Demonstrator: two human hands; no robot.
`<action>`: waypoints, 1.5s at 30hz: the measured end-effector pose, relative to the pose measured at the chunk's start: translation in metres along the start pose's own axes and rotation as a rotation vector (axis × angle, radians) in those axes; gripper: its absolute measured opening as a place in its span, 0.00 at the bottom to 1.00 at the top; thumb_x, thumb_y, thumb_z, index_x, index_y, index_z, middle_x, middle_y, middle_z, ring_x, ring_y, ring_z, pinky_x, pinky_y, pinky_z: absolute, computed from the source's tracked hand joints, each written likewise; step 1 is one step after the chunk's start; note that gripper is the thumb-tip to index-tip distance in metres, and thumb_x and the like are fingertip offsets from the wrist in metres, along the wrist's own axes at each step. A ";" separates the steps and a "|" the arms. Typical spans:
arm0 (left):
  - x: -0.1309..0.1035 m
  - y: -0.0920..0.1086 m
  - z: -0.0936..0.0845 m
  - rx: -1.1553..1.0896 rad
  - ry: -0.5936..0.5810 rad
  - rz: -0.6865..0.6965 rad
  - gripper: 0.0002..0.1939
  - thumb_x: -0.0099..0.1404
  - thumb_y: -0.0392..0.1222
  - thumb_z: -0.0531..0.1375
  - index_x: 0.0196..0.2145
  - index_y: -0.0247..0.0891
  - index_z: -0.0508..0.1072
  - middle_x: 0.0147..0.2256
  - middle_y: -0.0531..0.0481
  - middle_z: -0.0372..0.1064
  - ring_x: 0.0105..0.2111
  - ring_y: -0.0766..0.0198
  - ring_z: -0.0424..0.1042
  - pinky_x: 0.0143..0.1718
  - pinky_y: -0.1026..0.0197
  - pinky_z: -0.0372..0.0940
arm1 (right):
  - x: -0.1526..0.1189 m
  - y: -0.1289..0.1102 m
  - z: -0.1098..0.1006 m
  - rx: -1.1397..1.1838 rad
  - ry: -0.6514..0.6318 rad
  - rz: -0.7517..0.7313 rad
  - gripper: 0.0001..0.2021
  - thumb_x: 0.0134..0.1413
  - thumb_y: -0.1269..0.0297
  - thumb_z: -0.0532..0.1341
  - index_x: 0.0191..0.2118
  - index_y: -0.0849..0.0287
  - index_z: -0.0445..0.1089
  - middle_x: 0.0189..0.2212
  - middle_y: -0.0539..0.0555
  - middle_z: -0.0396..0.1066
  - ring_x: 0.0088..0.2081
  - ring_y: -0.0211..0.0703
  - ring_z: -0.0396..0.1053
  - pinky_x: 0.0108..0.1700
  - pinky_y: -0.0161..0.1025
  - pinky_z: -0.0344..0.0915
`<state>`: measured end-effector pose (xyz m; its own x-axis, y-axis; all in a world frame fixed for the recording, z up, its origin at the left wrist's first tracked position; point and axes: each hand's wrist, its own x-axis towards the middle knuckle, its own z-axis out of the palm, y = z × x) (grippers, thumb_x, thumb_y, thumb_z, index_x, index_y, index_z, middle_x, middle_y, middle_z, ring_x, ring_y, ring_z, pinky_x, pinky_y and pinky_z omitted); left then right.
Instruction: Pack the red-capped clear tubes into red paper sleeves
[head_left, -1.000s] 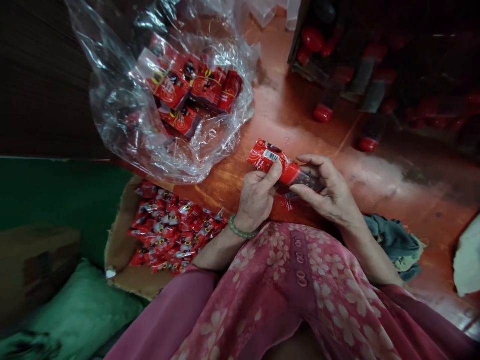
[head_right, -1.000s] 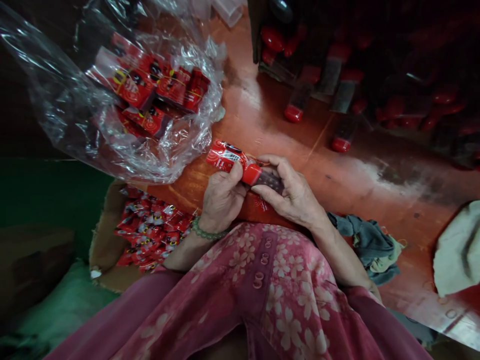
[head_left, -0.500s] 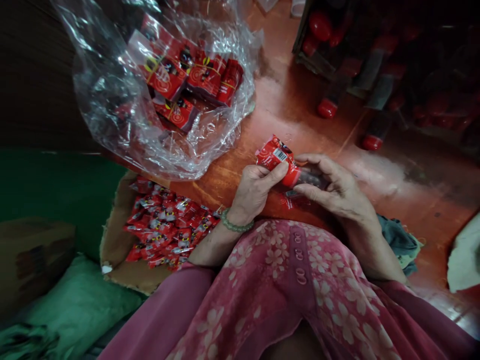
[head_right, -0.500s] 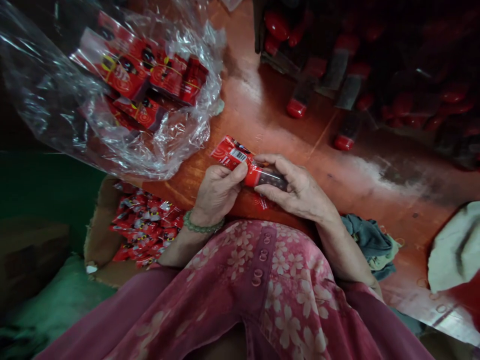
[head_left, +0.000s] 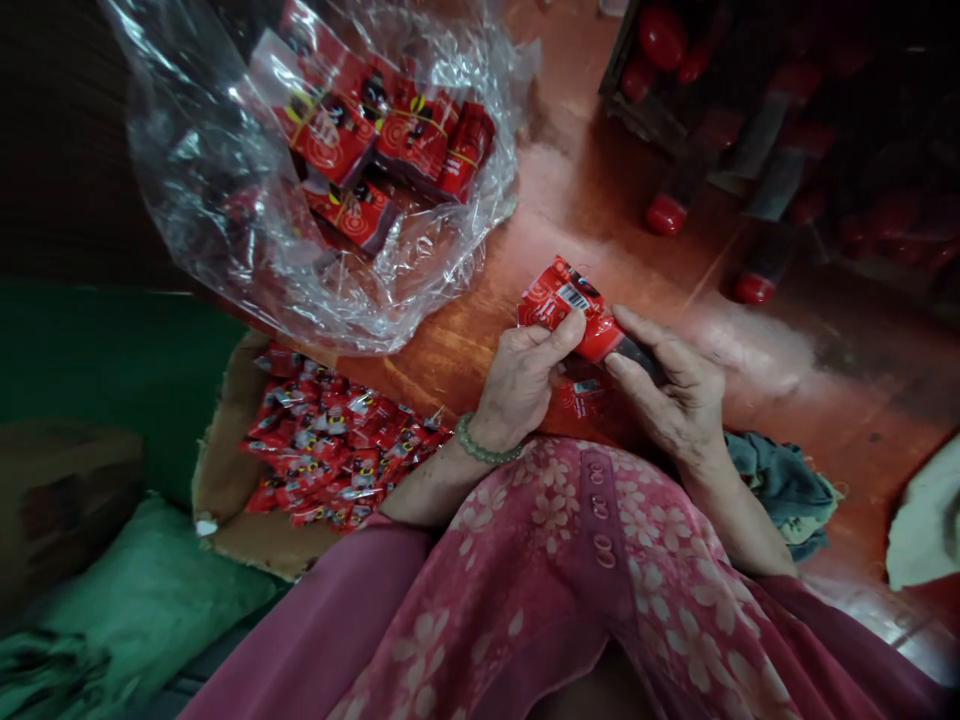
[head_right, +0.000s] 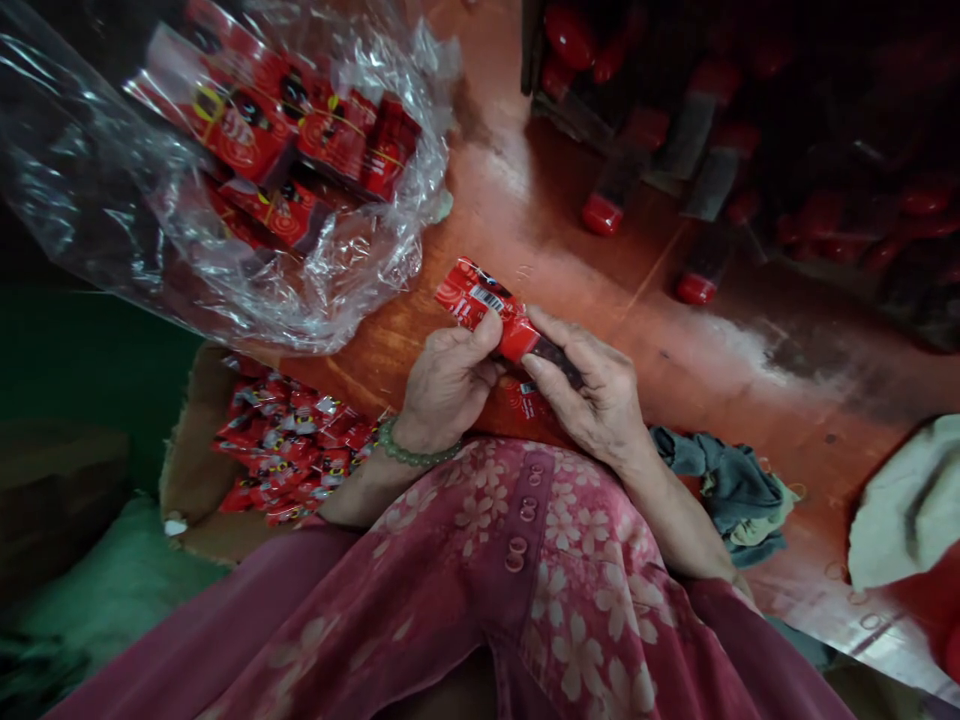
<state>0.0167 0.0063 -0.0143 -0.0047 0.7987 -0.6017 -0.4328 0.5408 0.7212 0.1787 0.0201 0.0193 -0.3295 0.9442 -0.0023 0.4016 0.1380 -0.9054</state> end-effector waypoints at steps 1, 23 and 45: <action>0.000 0.000 0.000 -0.009 -0.002 0.002 0.25 0.59 0.63 0.69 0.18 0.41 0.73 0.18 0.54 0.62 0.24 0.67 0.67 0.29 0.61 0.66 | -0.001 0.001 0.000 0.008 -0.001 0.005 0.19 0.67 0.55 0.63 0.60 0.50 0.75 0.53 0.56 0.80 0.53 0.52 0.79 0.58 0.51 0.76; -0.007 0.002 0.017 -0.129 -0.111 0.110 0.24 0.52 0.61 0.74 0.28 0.35 0.79 0.23 0.55 0.74 0.23 0.71 0.71 0.29 0.66 0.69 | 0.003 0.008 0.040 0.467 0.293 0.147 0.15 0.65 0.46 0.64 0.47 0.51 0.69 0.28 0.44 0.69 0.21 0.31 0.65 0.21 0.31 0.65; -0.019 0.006 0.023 -0.278 -0.058 0.238 0.26 0.49 0.62 0.76 0.30 0.36 0.78 0.28 0.50 0.78 0.24 0.68 0.72 0.28 0.64 0.68 | -0.016 0.006 0.040 0.512 0.156 0.046 0.17 0.65 0.51 0.65 0.54 0.51 0.68 0.47 0.52 0.77 0.28 0.32 0.72 0.32 0.33 0.75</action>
<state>0.0347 0.0006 0.0093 -0.0871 0.9114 -0.4022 -0.6543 0.2521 0.7130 0.1525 -0.0056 -0.0033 -0.1750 0.9844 -0.0191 -0.0681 -0.0314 -0.9972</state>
